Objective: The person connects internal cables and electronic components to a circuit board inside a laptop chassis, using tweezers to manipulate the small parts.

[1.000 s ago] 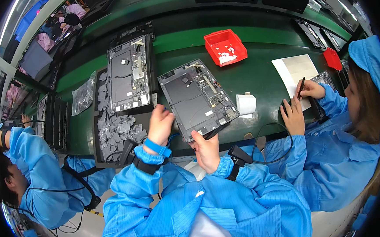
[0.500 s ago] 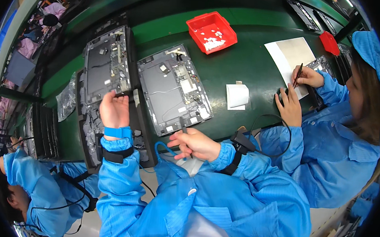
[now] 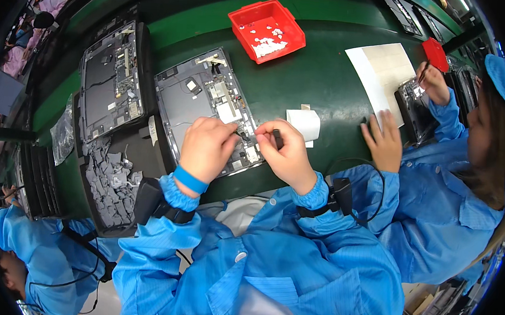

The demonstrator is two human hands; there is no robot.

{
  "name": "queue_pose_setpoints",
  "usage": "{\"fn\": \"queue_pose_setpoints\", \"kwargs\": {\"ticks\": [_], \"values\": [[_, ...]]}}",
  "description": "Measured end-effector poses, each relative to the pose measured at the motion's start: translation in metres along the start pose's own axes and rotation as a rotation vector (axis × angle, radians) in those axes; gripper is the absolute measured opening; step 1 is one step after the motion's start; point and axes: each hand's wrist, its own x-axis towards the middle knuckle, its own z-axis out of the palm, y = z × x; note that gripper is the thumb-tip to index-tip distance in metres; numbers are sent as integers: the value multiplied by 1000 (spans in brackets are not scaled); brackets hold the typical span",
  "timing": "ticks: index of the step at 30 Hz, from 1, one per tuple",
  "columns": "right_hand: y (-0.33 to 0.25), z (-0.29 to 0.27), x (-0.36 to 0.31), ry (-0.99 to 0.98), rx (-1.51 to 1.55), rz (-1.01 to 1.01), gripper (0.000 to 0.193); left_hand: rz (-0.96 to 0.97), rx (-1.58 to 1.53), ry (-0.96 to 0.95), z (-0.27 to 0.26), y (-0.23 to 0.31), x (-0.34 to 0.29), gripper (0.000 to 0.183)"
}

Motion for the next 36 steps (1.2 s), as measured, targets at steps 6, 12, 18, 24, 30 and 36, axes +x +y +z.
{"fn": "queue_pose_setpoints", "kwargs": {"ticks": [6,12,18,24,30,36], "values": [[20,-1,8,-147,-192,-88,12,29,-21,-5,18,-9,-2,12],[24,-1,12,-257,-262,-202,13,-68,-184,32,19,-4,-6,12],[26,-2,14,-246,-303,-312,13,-68,-308,35,21,-8,-3,16],[24,2,17,-266,-393,-386,19,-121,-340,14,21,-4,-2,13],[28,-3,26,-202,-259,-168,17,-114,-305,15,21,-3,0,12],[41,-33,54,-87,-210,37,11,-63,-312,28,23,-6,-3,13]]}}
